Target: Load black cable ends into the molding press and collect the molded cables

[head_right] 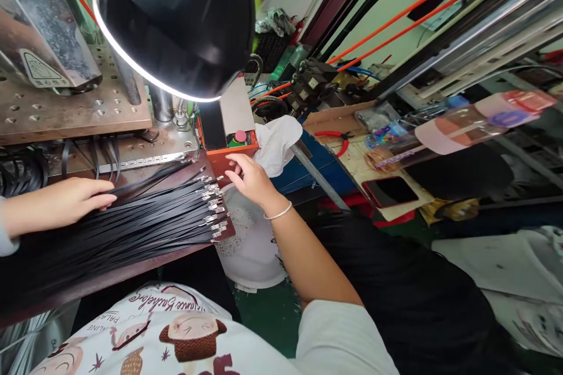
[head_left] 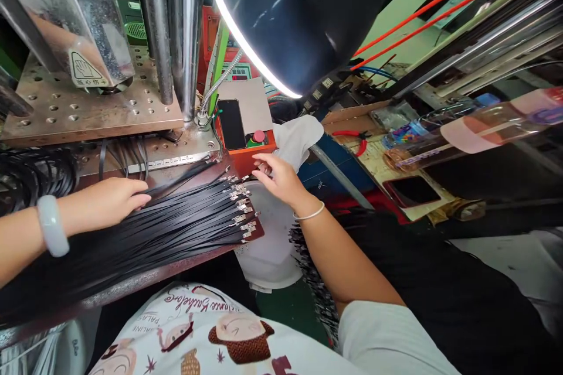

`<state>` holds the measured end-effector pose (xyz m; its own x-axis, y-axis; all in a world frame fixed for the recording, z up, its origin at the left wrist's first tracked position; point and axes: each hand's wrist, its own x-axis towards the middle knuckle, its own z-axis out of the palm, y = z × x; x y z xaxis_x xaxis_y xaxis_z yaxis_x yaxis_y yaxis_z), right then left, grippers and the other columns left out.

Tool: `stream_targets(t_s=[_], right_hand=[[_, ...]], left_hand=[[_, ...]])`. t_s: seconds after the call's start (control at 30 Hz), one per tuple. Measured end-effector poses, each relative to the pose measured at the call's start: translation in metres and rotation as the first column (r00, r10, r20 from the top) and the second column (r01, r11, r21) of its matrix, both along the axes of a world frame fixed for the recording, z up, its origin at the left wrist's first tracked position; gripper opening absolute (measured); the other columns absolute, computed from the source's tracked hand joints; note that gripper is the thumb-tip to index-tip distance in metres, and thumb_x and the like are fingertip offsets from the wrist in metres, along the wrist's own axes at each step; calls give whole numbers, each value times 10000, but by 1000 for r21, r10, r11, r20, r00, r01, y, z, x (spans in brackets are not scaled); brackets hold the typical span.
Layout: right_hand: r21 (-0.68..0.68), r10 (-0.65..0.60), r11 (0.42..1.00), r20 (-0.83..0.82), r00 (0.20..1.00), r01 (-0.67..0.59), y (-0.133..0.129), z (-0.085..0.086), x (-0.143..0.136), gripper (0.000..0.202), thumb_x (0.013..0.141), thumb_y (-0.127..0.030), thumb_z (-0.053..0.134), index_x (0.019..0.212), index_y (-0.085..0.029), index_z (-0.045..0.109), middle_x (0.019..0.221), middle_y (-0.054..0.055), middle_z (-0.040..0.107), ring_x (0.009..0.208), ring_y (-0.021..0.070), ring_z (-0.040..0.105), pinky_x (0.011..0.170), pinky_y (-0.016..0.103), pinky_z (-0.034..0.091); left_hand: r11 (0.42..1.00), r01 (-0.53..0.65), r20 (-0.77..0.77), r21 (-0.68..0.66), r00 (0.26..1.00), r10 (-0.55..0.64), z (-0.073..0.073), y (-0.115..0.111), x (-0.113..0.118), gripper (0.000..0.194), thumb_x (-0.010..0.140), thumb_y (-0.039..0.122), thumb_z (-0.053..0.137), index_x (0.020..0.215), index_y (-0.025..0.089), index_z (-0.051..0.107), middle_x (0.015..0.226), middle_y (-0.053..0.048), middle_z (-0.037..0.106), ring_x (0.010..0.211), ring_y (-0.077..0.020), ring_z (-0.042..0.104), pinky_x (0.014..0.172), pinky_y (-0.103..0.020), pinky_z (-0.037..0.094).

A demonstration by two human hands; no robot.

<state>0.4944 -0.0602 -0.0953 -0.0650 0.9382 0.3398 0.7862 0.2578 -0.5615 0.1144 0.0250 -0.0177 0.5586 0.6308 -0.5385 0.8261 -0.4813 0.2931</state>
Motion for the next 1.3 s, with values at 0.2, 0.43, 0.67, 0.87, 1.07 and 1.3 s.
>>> stream_targets(t_s=[0.2, 0.43, 0.67, 0.87, 1.07, 1.3], right_hand=[[-30, -155, 988, -140, 978, 152, -21, -5, 15, 307, 888, -354, 635, 1144, -188, 663, 967, 69, 733, 737, 157, 646, 706, 304, 552], [6, -139, 990, -176, 974, 142, -24, 9, 2, 260, 882, -362, 648, 1077, -197, 693, 898, 51, 742, 724, 156, 655, 700, 303, 566], [95, -29, 994, -149, 988, 44, -18, 40, -33, 231, 890, -300, 644, 1092, -197, 690, 925, 58, 734, 741, 165, 659, 756, 335, 584], [140, -116, 980, -170, 979, 140, -24, 52, -39, 176, 899, -326, 643, 1017, -208, 699, 864, 41, 747, 719, 169, 672, 691, 314, 579], [355, -99, 922, -167, 981, 153, -13, 71, -87, 215, 998, -313, 520, 1009, -219, 713, 932, 62, 753, 880, 212, 702, 831, 386, 583], [119, 165, 960, 488, 857, -253, 20, 54, -140, 270, 1006, -158, 425, 1102, -126, 676, 1042, 143, 737, 1150, 293, 613, 1132, 561, 367]], left_hand=[[1000, 24, 54, 17, 998, -25, -5, -4, -10, 371, 735, 574, 589, 848, 222, 625, 873, -47, 716, 801, -253, 652, 722, -320, 475], [909, -50, 284, -414, 941, 182, 30, 13, -6, 429, 806, 550, 566, 719, 137, 641, 669, 37, 619, 657, -97, 541, 644, -175, 429], [763, -168, 235, -624, 891, 388, 19, 19, 40, 486, 618, 616, 762, 710, 172, 586, 706, -76, 708, 660, -198, 665, 624, -301, 524], [794, -136, 294, -593, 881, 370, 1, 26, 41, 507, 617, 666, 738, 673, 185, 589, 669, -30, 632, 621, -172, 587, 615, -314, 494], [898, -79, 341, -433, 908, 245, 11, 27, 43, 466, 660, 635, 703, 665, 185, 581, 647, 19, 577, 628, -142, 528, 584, -242, 419], [982, -6, 463, -187, 881, 93, 24, 14, 26, 448, 808, 599, 623, 982, 200, 726, 830, -48, 764, 767, -241, 720, 707, -334, 596]])
